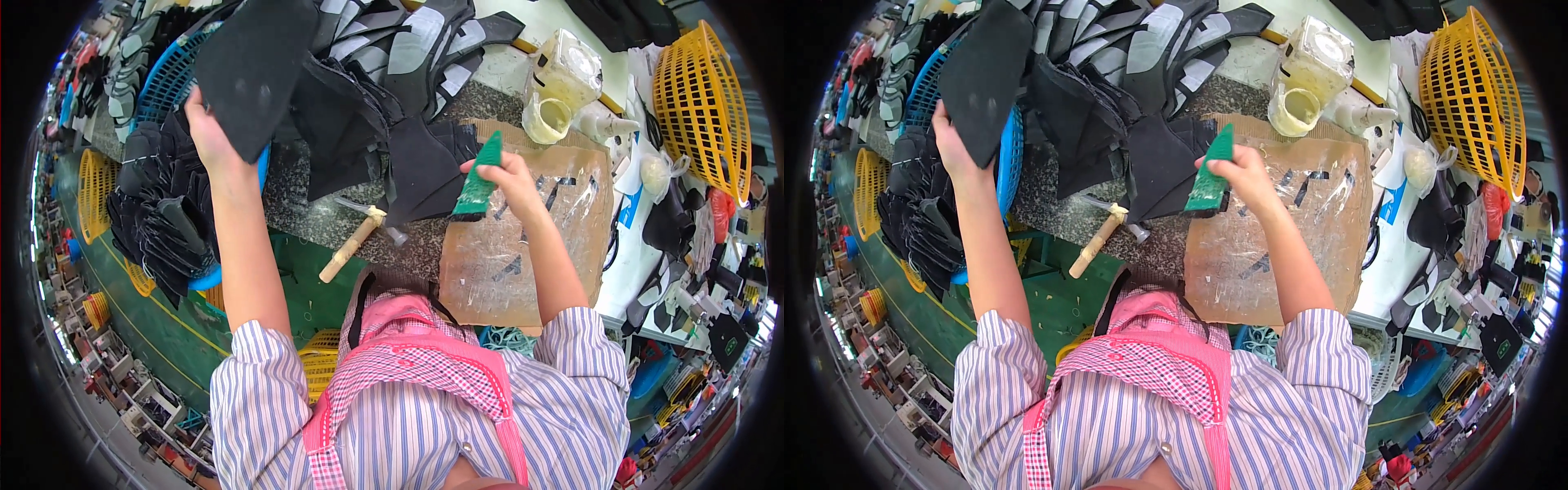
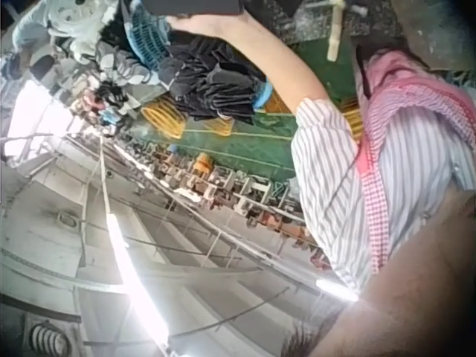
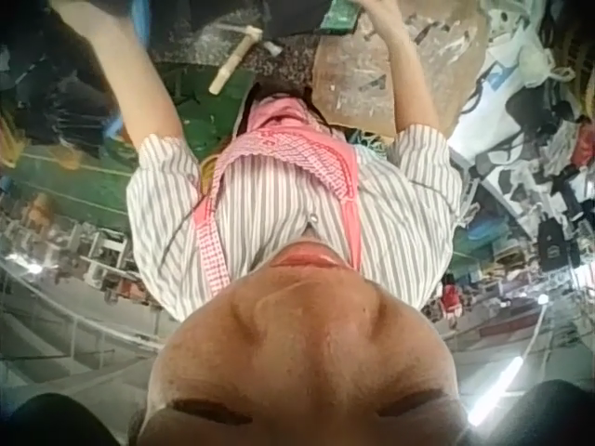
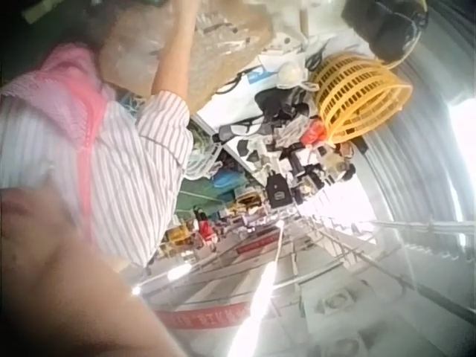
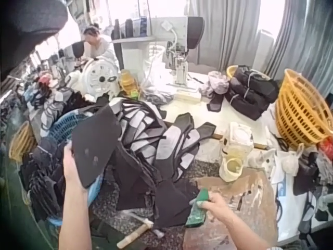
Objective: Applying adhesive to black shoe components using a plastic spreader tool on a factory workbench.
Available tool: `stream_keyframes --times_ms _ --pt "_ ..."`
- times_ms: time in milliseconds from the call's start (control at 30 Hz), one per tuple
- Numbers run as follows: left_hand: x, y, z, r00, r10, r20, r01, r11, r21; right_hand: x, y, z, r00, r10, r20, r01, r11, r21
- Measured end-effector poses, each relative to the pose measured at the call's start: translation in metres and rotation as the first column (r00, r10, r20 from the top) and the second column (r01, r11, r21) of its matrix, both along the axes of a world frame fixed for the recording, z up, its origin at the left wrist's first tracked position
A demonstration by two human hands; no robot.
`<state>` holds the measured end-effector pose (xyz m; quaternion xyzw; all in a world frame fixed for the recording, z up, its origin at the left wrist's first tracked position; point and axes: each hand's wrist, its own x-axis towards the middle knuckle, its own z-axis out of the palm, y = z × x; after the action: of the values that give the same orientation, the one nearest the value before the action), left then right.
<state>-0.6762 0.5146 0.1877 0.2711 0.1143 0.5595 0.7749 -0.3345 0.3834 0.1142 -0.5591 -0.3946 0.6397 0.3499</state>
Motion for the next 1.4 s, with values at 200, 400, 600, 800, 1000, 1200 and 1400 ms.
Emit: stream_keyframes --times_ms 200,400,600,800,1000,1200,1400 --pt "0.05 0.001 0.011 0.749 0.416 -0.516 -0.489 0.872 -0.006 0.034 -0.008 -0.007 0.975 -0.209 -0.081 0.217 0.971 0.099" --pt "0.116 -0.044 -0.052 0.43 -0.443 -0.786 0.535 0.827 -0.173 0.067 -0.012 -0.006 0.85 -0.485 -0.205 0.519 0.837 0.175" --pt "0.15 -0.057 -0.1 -0.021 0.087 -0.996 0.64 0.767 0.053 0.041 0.004 -0.013 0.966 -0.259 0.013 0.245 0.927 0.284" --pt "0.169 -0.058 -0.103 -0.298 0.272 -0.915 0.533 0.842 0.077 0.012 0.051 -0.043 0.953 -0.212 0.218 0.115 0.915 0.386" --pt "0.159 -0.054 -0.11 -0.321 0.243 -0.915 0.418 0.903 0.094 0.031 0.019 -0.036 0.948 -0.042 0.315 -0.076 0.933 0.353" --pt "0.17 -0.052 -0.102 -0.353 0.215 -0.911 0.462 0.886 0.03 0.014 0.057 -0.029 0.942 -0.185 0.28 0.074 0.928 0.365" --pt "0.157 -0.062 -0.115 -0.281 0.289 -0.915 0.4 0.902 0.162 0.025 0.013 -0.031 0.893 0.042 0.449 -0.162 0.959 0.232"
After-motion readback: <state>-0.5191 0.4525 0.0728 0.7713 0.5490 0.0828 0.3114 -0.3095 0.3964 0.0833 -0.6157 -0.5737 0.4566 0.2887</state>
